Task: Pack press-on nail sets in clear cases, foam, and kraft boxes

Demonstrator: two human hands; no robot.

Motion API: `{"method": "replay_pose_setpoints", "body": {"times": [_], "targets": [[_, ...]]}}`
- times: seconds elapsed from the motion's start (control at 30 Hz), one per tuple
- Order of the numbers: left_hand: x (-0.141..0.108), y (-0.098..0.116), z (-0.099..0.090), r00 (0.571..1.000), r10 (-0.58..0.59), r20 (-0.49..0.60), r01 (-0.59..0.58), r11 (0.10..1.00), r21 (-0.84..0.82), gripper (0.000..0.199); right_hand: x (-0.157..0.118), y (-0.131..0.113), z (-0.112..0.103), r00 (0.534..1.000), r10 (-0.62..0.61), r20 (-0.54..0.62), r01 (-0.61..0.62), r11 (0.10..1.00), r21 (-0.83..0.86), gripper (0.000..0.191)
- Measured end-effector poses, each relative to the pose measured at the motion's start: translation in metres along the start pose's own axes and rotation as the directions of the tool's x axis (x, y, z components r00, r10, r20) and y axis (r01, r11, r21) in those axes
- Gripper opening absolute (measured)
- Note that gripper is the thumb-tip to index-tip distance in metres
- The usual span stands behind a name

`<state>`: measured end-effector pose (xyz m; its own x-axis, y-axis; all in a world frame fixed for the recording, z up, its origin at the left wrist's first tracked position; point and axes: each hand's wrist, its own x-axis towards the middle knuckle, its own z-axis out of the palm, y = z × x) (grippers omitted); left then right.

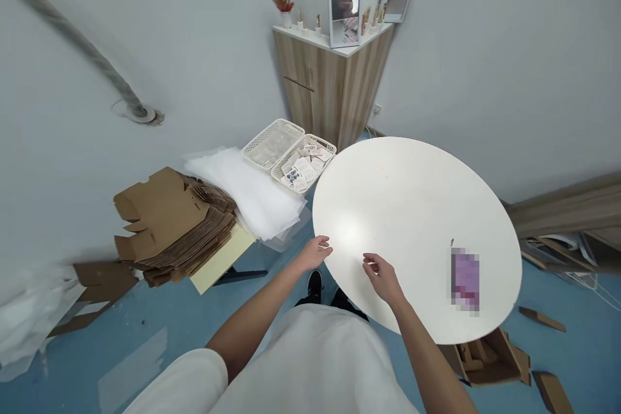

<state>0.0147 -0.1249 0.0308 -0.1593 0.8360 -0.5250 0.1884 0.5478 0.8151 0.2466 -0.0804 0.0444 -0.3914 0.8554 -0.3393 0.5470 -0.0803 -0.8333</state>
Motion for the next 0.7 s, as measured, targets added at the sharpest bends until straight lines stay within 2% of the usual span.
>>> {"method": "replay_pose_setpoints", "body": {"times": [0.2,0.37,0.47,0.57,0.7], "targets": [[0.001,-0.009,-0.040,0.993,-0.087,-0.081,0.088,0.996,0.017,0.055,0.041,-0.030,0.008,0.995,-0.059,0.085,0.062,0.998,-0.033,0.034],[0.005,-0.005,-0.070,0.986,-0.067,-0.150,0.078,0.995,0.069,0.054,0.079,-0.046,0.022,0.985,-0.105,0.137,0.109,0.994,-0.021,0.033],[0.015,0.002,-0.089,0.973,-0.028,-0.231,0.053,0.993,0.104,0.053,0.097,-0.057,0.033,0.964,-0.134,0.232,0.157,0.984,-0.083,0.034],[0.028,0.010,-0.107,0.967,-0.008,-0.253,0.037,0.993,0.109,0.052,0.114,-0.070,0.042,0.933,-0.164,0.321,0.218,0.966,-0.140,0.034],[0.055,0.019,-0.133,0.966,0.047,-0.256,-0.017,0.993,0.118,0.049,0.147,-0.092,0.057,0.926,-0.196,0.322,0.262,0.948,-0.179,0.033]]}}
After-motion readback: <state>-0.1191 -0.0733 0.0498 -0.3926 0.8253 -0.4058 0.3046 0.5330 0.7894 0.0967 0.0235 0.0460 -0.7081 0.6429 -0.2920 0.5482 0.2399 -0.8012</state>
